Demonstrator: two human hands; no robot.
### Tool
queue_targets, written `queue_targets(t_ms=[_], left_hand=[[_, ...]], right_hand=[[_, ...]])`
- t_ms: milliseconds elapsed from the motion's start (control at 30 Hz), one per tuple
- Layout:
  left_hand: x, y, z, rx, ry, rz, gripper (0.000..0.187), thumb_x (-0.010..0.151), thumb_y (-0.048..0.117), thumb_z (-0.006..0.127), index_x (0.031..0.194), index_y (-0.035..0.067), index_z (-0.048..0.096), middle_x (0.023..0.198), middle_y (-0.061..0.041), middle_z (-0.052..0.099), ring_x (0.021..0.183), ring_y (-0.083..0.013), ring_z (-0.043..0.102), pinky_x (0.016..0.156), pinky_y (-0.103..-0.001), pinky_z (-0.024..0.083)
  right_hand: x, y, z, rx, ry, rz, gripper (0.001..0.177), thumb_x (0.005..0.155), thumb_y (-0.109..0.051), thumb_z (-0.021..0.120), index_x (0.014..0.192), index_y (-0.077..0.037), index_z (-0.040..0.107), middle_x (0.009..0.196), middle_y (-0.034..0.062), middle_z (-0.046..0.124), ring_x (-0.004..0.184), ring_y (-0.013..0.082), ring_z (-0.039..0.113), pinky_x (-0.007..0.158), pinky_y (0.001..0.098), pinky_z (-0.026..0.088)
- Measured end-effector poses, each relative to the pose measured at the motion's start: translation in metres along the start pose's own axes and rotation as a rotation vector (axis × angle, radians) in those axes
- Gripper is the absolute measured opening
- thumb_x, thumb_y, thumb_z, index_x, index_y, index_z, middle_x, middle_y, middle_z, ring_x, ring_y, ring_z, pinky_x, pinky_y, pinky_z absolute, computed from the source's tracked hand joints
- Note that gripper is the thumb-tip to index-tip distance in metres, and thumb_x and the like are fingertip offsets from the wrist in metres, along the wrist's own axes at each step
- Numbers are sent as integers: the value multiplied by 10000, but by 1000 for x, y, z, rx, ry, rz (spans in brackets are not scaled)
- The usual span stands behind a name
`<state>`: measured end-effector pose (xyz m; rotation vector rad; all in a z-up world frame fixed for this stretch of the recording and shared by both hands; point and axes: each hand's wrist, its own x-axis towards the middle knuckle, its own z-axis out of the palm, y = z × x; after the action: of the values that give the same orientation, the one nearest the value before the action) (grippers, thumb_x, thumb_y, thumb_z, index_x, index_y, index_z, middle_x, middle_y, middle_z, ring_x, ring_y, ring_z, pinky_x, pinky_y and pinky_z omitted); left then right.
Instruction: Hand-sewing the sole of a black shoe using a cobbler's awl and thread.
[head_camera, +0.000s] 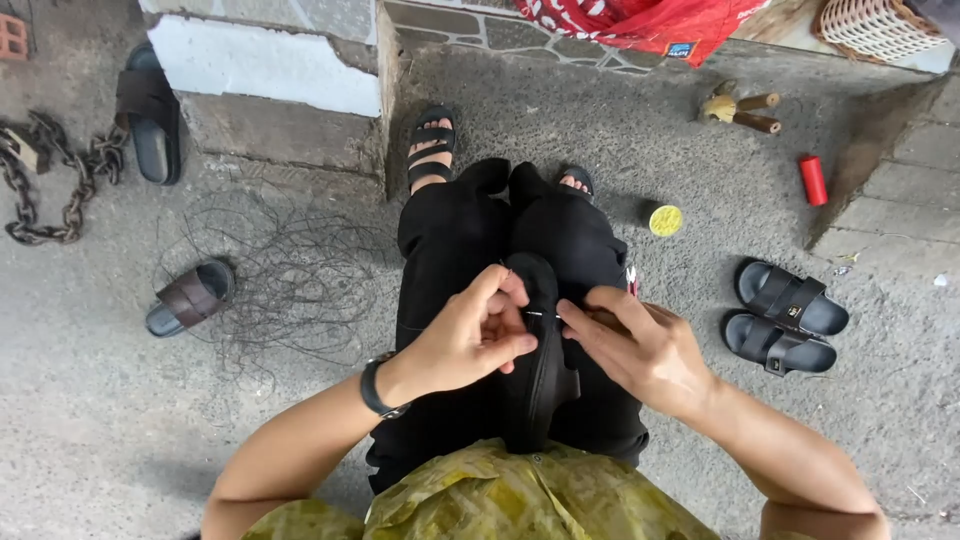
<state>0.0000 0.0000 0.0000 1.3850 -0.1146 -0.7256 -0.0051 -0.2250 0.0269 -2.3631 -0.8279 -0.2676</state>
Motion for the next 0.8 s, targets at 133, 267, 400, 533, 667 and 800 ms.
queue_targets(t_ms=[133,267,400,533,667,800], left_hand=[[-1,27,6,322,183,221,265,783,56,738,978,26,562,790,-102,585,599,-189,644,486,-231,534],[-1,35,15,877,106,479,415,919,64,635,1300,132,486,877,-45,566,813,-244,576,756,-344,519],[3,28,17,1037,31,628,159,892,3,592,996,99,665,765,-45,409,659,-235,495,575,-351,439],[-4,18,17,1150,219,931,99,906,81,606,816,117,627,715,-11,416,574,-151,456,462,-228,427],[-11,10,18,1169,285,1058,126,849,41,668,758,102,606,774,-49,476,573,-149,457,457,-226,417],[-9,12,17,1131,312,1058,183,850,59,682,737,97,543,744,-62,470,547,-167,435,454,-246,406]], right_hand=[[13,-7,-33,-176,-176,-4,297,854,-70,576,1101,-188,691,920,78,547,492,140,607,494,294,556],[-14,17,-64,-473,-404,56,497,865,-69,596,1258,-374,603,1089,19,478,359,44,393,241,205,409],[-20,10,-40,37,-568,-36,482,880,-259,546,1356,-270,471,1189,91,528,734,144,673,373,275,530],[-13,10,-14,225,-200,44,223,853,-99,536,1046,-107,647,940,101,608,483,211,643,408,305,541],[-5,-9,-19,1018,-42,285,226,821,-3,633,1029,-72,688,792,77,663,515,168,662,496,259,573],[-40,20,-30,1569,429,436,168,883,-85,548,1027,-14,499,509,244,536,307,212,494,361,309,482]])
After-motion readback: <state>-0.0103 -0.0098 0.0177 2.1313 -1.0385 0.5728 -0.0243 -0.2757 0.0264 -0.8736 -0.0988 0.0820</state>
